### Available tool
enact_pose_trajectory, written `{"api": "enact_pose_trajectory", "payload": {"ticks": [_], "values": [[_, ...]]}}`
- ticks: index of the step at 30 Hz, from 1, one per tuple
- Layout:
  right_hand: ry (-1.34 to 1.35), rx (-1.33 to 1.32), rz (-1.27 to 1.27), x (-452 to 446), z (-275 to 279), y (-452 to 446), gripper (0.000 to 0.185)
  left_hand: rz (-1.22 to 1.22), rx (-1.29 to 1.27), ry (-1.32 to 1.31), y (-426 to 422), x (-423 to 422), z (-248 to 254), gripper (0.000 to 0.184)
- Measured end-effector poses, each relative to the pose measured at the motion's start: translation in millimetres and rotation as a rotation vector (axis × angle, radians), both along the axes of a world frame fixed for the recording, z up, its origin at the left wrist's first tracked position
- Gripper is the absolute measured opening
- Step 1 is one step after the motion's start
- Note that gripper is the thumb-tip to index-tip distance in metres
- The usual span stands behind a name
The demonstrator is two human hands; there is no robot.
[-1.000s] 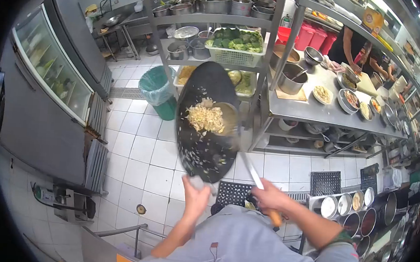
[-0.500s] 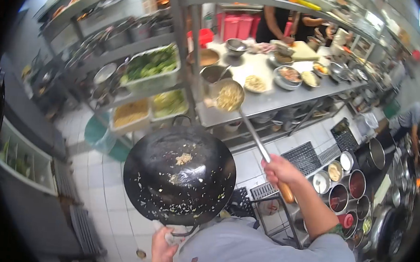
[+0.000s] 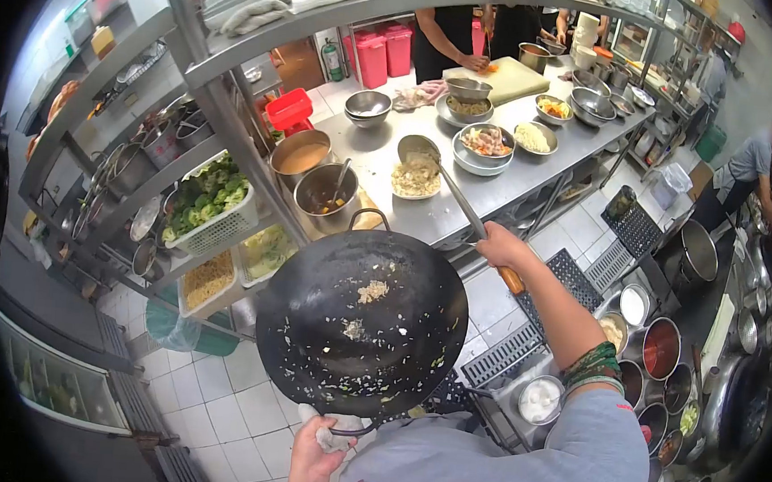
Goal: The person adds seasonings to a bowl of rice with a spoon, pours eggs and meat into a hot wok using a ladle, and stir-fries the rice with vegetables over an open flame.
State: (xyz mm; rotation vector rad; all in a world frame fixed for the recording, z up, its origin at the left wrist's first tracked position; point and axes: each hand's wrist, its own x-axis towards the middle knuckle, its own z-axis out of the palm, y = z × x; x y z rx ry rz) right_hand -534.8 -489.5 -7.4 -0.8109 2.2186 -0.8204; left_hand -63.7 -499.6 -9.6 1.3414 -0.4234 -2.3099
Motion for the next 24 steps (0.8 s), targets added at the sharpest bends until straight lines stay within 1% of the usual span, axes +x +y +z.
{"api": "enact_pose_trajectory", "payload": {"ticks": [2, 3, 5, 6, 10, 13, 15, 17, 19, 21, 22, 23, 24], "values": [[0.154, 0.04, 0.065, -7, -6, 0, 0.03, -0.008, 0.024, -0.037, 2, -6, 9, 0.03], [0.143, 0.043, 0.066, -6, -7, 1, 0.03, -0.013, 0.045, -0.066, 3, -8, 12, 0.029], [0.324, 0.061, 0.071, 4, -2, 2, 0.03, -0.03, 0.051, -0.083, 4, -6, 12, 0.029], [0.371, 0.092, 0.058, 10, -2, 3, 0.03, -0.044, 0.052, -0.087, 4, -5, 11, 0.028], [0.409, 0.151, 0.027, 25, -7, 5, 0.03, -0.05, 0.09, -0.11, 1, 7, 5, 0.027], [0.404, 0.173, -0.035, 43, -4, 4, 0.03, -0.119, 0.133, -0.098, -7, 17, 1, 0.028], [0.42, 0.116, -0.06, 53, -2, 4, 0.029, -0.183, 0.12, -0.021, -19, 18, 2, 0.029], [0.418, 0.122, -0.12, 66, 2, 2, 0.029, -0.251, 0.098, 0.022, -32, 27, -7, 0.03], [0.459, 0.084, -0.113, 65, -15, -2, 0.032, -0.316, 0.079, 0.07, -43, 33, -14, 0.031], [0.505, 0.072, -0.181, 72, -26, -7, 0.031, -0.38, 0.018, 0.118, -55, 35, -15, 0.032], [0.509, -0.031, -0.209, 74, -35, -9, 0.03, -0.398, 0.01, 0.136, -59, 34, -10, 0.032], [0.513, -0.135, -0.233, 79, -29, -11, 0.029, -0.401, -0.006, 0.138, -62, 30, -1, 0.032], [0.037, -0.309, -0.301, 80, -23, -15, 0.017, -0.403, -0.018, 0.137, -64, 26, 5, 0.031]]}}
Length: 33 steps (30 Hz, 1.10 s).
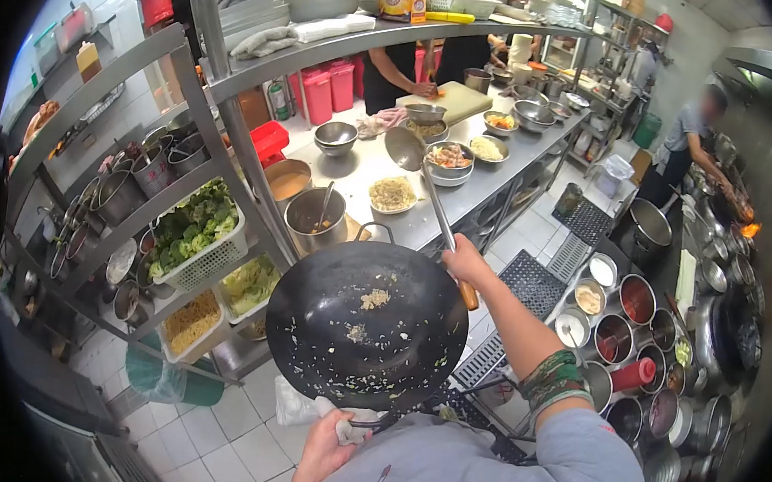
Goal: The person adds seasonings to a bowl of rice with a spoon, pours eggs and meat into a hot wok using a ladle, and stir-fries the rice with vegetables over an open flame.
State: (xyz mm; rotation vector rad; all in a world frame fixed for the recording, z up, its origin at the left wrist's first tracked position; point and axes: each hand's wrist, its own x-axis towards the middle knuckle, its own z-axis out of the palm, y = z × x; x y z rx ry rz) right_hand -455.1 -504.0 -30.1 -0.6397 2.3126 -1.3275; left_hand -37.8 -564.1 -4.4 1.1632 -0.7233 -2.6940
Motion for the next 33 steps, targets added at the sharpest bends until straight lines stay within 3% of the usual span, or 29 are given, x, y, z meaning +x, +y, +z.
{"api": "enact_pose_trajectory", "payload": {"ticks": [1, 3, 4, 6, 7, 8, 9, 11, 14, 15, 17, 19, 21, 22, 25, 27, 29, 31, 33], "values": [[0.007, 0.003, -0.013, 12, 16, 6, 0.017, -0.013, 0.003, 0.007, -1, 4, 4, 0.031], [-0.784, -0.596, 0.03, 42, 57, 23, 0.008, -0.102, -0.005, 0.023, -6, 3, 6, 0.023], [-1.013, -0.718, 0.05, 59, 75, 42, 0.006, -0.173, -0.008, 0.044, -8, 1, -1, 0.026], [-1.194, -0.961, 0.264, 80, 82, 96, 0.01, -0.231, -0.05, 0.067, -5, -5, 0, 0.028], [-1.113, -1.038, 0.16, 95, 75, 129, 0.018, -0.279, -0.095, 0.095, -2, -11, 5, 0.03], [-0.989, -1.055, 0.236, 113, 70, 168, 0.027, -0.318, -0.121, 0.116, 4, -16, 16, 0.028], [-1.098, -1.173, 0.178, 137, 75, 203, 0.031, -0.335, -0.124, 0.117, 11, -24, 12, 0.028], [-0.896, -1.209, 0.007, 195, 99, 268, 0.027, -0.387, -0.342, 0.309, 29, -41, -1, 0.033], [-0.537, -1.162, -0.134, 255, 141, 346, 0.037, -0.606, -0.398, 0.36, 62, -72, 17, 0.042], [-0.464, -1.205, -0.159, 273, 144, 328, 0.042, -0.72, -0.422, 0.349, 37, -67, 24, 0.044], [-0.217, -1.08, -0.592, 328, 191, 339, 0.052, -1.039, -0.346, 0.376, 67, -86, 26, 0.042], [-0.172, -1.059, -0.777, 388, 193, 363, 0.056, -1.14, -0.212, 0.384, 104, -104, 55, 0.042], [-0.046, -0.983, -1.025, 438, 193, 393, 0.048, -1.355, -0.174, 0.374, 151, -123, 66, 0.038], [-0.046, -0.93, -1.162, 406, 184, 281, 0.047, -1.499, -0.152, 0.276, 56, -184, 57, 0.036], [-0.008, -0.619, -1.496, 398, 199, 279, 0.039, -1.767, -0.088, 0.194, 114, -246, 62, 0.032], [0.005, -0.314, -1.656, 366, 226, 263, 0.034, -1.98, 0.203, 0.125, 136, -297, 66, 0.029], [-0.015, -0.228, -1.785, 305, 238, 195, 0.032, -2.092, 0.269, 0.045, 90, -348, 65, 0.024], [-0.009, -0.169, -1.88, 274, 199, 235, 0.028, -2.215, 0.3, 0.018, 124, -353, 34, 0.022], [-0.002, -0.021, -1.948, 219, 198, 275, 0.028, -2.336, 0.271, -0.031, 137, -360, 56, 0.02]]}}
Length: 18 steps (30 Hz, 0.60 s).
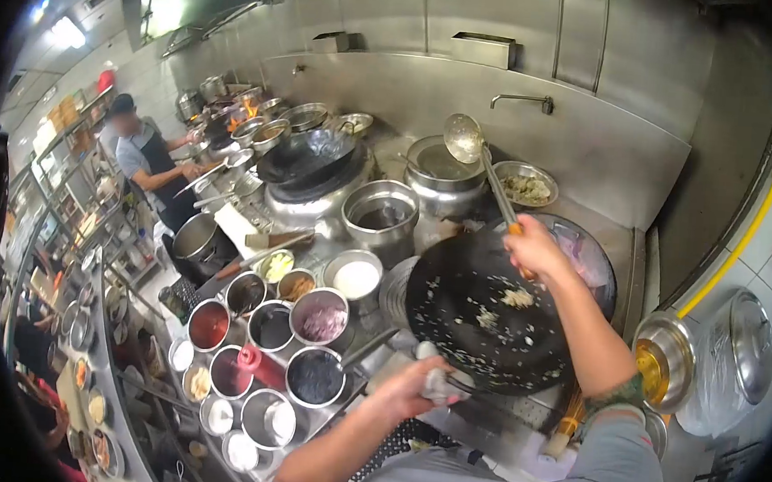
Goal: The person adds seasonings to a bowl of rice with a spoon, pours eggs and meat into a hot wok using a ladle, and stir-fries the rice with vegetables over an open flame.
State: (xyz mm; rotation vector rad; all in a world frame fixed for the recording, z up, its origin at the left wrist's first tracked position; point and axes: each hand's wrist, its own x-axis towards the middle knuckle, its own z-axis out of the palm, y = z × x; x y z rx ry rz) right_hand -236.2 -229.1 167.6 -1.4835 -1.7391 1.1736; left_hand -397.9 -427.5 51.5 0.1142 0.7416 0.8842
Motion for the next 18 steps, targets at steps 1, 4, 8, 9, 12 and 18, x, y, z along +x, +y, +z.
{"api": "enact_pose_trajectory", "payload": {"ticks": [1, 4, 8, 9, 12, 18], "values": [[-0.084, 0.062, -0.02, -20, -12, 30, 0.029, -0.007, 0.004, 0.003, 10, 2, -4, 0.02], [-0.227, 0.156, -0.094, -14, -131, 122, 0.033, -0.09, -0.056, 0.104, 33, 62, -81, 0.018], [-0.01, -0.069, -0.155, -26, -167, 174, 0.01, -0.14, -0.064, 0.126, 74, 111, -110, 0.018], [0.071, -0.27, -0.075, -18, -167, 192, 0.004, -0.154, -0.084, 0.117, 81, 118, -113, 0.02], [1.183, -0.859, -0.105, -13, -164, 194, 0.007, -0.152, -0.078, 0.136, 69, 100, -136, 0.03], [1.489, -0.9, 0.055, 15, -125, 122, 0.018, -0.26, 0.269, 1.024, 2, -30, -172, 0.082]]}}
